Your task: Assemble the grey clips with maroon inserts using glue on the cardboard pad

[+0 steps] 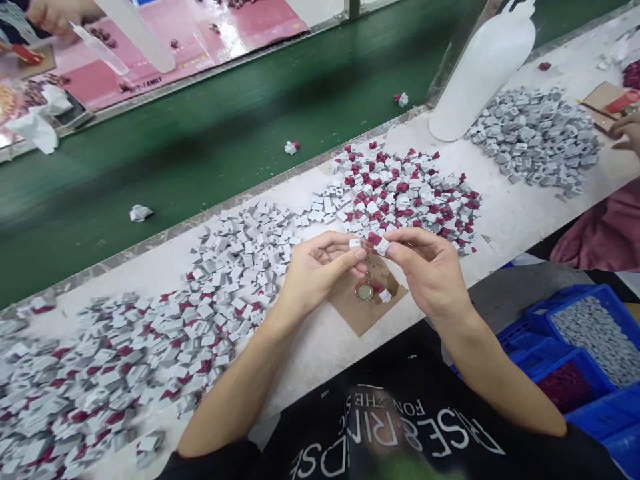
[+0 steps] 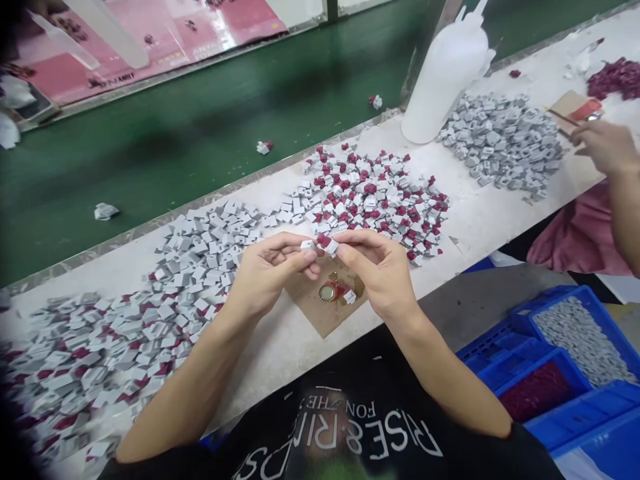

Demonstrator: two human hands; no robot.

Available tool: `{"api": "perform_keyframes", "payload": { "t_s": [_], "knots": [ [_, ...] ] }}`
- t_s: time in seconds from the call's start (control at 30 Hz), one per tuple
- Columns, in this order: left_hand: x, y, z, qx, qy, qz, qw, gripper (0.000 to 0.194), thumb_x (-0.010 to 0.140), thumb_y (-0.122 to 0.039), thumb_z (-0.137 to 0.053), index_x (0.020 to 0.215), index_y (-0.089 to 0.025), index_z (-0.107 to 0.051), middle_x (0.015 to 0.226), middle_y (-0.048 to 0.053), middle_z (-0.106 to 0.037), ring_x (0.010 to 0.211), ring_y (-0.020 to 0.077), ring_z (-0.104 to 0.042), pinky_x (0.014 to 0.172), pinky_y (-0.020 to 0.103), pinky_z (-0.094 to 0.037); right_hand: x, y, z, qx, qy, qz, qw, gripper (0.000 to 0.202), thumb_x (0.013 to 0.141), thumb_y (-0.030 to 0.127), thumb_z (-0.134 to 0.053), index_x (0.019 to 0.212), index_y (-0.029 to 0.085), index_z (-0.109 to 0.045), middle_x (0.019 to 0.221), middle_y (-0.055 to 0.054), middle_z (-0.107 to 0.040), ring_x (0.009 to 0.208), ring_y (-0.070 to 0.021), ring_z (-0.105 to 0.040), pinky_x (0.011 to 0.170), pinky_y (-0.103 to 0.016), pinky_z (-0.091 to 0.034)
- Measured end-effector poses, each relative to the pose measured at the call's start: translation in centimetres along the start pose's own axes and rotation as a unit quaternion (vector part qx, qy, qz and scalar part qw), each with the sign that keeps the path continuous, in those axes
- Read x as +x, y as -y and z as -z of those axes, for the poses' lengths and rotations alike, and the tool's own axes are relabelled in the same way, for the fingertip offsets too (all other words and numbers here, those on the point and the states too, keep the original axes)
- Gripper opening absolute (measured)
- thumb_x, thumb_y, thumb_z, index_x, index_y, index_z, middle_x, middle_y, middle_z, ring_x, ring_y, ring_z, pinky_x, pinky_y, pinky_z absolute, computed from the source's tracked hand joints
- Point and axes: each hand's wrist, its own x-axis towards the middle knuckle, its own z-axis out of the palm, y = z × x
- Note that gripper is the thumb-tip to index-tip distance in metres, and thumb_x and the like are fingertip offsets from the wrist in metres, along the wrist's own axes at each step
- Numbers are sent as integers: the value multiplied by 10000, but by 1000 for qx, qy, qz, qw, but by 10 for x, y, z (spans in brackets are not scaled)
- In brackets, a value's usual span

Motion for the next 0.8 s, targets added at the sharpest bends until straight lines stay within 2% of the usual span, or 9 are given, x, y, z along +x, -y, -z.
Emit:
{"api": "perform_keyframes", "payload": {
  "t_s": [0.1, 0.27, 0.4, 0.63, 0.8],
  "knots": [
    [0, 1, 1, 2, 0, -5, 1000, 390, 823, -499, -1044, 968, -189, -857, 741, 43, -833, 656, 204, -818, 694, 324, -709, -1, -2, -2, -9, 10, 7, 1000, 77, 946, 314, -933, 1016, 347, -934, 1031, -2, -887, 960, -214, -831, 868, -380, -706],
    [0, 1, 3, 0, 3, -5, 1000, 364, 817, -493, -1048, 944, -199, -876, 747, 40, -839, 672, 207, -827, 698, 314, -709, 0, -3, -4, -8, 16, 4, 1000, 73, 937, 334, -939, 1009, 336, -936, 1028, -13, -888, 966, -224, -832, 881, -386, -709],
    [0, 0, 4, -5, 11, -4, 1000, 337, 802, -455, -1063, 933, -200, -885, 739, 36, -837, 672, 203, -827, 707, 308, -718, 0, 4, -5, -35, 32, 0, 999, 55, 931, 322, -938, 986, 321, -939, 971, -20, -863, 894, -209, -806, 788, -351, -693],
    [-3, -1, 12, -6, 56, 38, 998, 320, 725, -370, -1105, 818, -193, -855, 694, 40, -822, 637, 207, -815, 651, 311, -720, 13, 23, 1, -77, 165, -27, 983, 81, 941, 318, -918, 1002, 273, -947, 935, -42, -819, 849, -197, -781, 735, -333, -655],
    [-7, -6, 28, 46, 8, 6, 999, 317, 746, -413, -1085, 838, -206, -863, 715, 46, -832, 647, 200, -813, 682, 312, -715, 28, 23, -12, -113, 221, -49, 967, 109, 951, 295, -867, 1023, 264, -942, 974, -52, -828, 882, -216, -790, 780, -370, -657]
  ]
}}
